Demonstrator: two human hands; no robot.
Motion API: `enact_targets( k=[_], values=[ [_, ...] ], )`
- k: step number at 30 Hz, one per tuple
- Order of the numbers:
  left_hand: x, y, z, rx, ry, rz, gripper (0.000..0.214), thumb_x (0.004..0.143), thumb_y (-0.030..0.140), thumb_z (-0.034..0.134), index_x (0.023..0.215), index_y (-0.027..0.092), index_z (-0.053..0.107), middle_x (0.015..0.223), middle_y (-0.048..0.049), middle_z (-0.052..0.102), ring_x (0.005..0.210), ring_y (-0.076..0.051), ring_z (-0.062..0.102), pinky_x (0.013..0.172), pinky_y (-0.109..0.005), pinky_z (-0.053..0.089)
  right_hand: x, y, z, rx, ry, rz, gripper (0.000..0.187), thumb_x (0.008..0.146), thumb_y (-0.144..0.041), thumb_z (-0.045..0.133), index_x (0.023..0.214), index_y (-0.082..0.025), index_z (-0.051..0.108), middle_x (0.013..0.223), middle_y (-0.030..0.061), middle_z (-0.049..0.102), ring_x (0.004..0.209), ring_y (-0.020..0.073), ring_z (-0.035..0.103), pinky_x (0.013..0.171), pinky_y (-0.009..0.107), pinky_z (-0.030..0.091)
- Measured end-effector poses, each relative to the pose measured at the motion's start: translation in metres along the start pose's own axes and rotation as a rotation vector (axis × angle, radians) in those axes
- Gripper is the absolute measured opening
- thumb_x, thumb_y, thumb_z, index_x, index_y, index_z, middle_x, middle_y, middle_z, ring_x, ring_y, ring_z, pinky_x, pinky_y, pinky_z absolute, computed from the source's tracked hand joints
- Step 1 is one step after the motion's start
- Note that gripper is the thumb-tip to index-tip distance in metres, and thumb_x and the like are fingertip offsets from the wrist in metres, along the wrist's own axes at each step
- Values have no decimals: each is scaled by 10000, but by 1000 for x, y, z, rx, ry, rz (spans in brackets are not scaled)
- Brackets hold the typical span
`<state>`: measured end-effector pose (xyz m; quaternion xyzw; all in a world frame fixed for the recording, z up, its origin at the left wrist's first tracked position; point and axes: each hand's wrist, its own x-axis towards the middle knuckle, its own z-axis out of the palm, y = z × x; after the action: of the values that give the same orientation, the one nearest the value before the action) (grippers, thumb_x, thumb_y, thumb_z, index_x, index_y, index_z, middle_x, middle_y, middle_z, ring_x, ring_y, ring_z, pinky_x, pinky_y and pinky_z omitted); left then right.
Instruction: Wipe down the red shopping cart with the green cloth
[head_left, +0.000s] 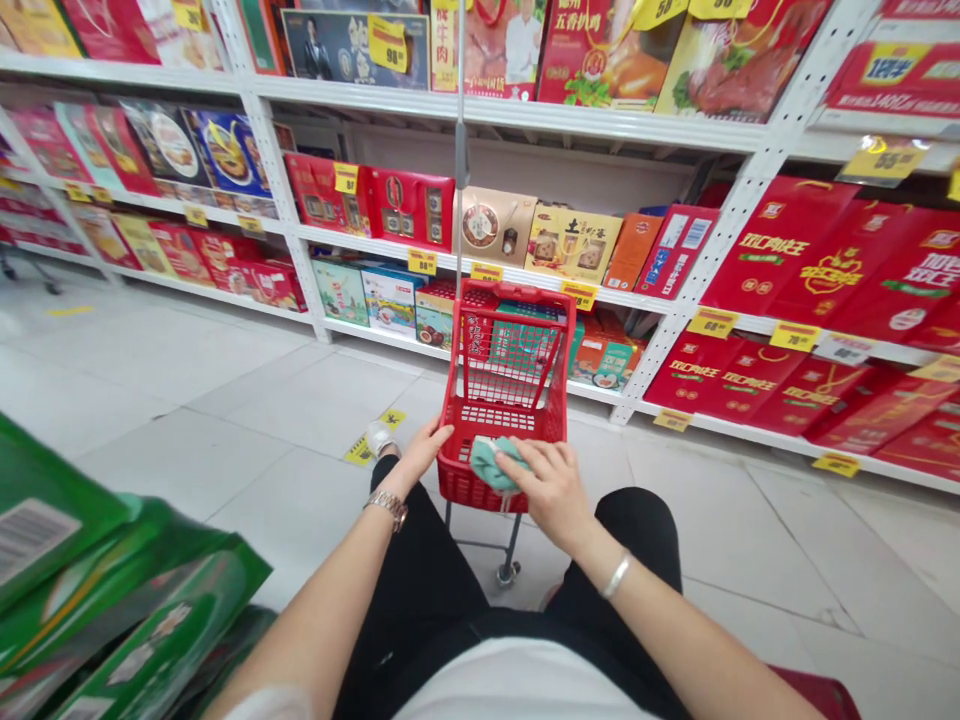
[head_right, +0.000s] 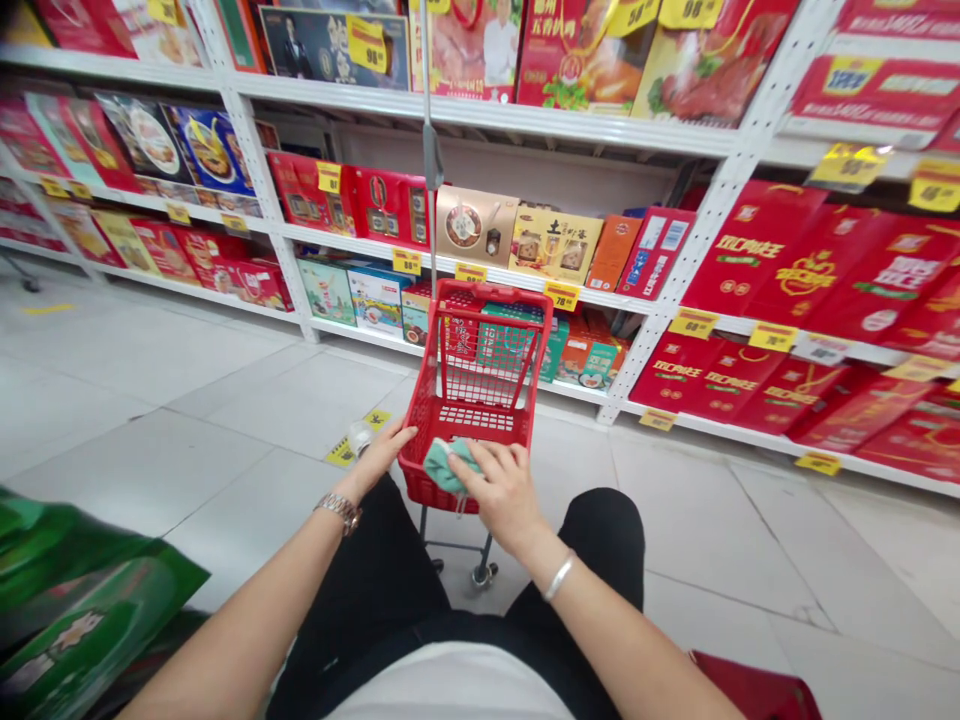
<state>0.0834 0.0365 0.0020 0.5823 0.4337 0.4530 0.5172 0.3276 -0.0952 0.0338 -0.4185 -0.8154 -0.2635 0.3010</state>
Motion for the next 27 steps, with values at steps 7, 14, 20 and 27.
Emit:
enact_targets(
  k=[7,14,20,27],
  values=[
    [-11,6,-2,41,-34,-27,785,787,604,647,1423,145,649,1345,-173,761,1202,-340,733,1090,-519,557,15,-41,44,45,-98,-56,360,1034,-206,642,1348,-369,708,1377,65,729,1174,247,582,966,423,383],
    [-21,-1,1,186,130,-133,829,834,616,647,1516,154,558,1538,-185,637,1462,-360,563,1195,-474,458,-28,-7,5,4,-69,-17,391,1008,-122,632,1330,-322,726,1343,76,745,1142,237,585,922,392,396],
    [-63,-18,41,318,266,-246,1030,803,646,720,1631,139,378,1481,-238,664,1448,-411,571,1169,-505,457,-49,5,-6,-24,-60,56,442,987,-92,608,1358,-306,719,1339,88,741,1162,254,571,934,401,422],
    [-62,-5,45,326,185,-120,711,866,355,570,1560,212,508,1308,-118,776,1211,-336,718,1079,-464,520,-55,9,-11,-60,-32,39,417,988,-77,607,1307,-308,745,1305,76,755,1172,248,580,915,391,408]
  ],
)
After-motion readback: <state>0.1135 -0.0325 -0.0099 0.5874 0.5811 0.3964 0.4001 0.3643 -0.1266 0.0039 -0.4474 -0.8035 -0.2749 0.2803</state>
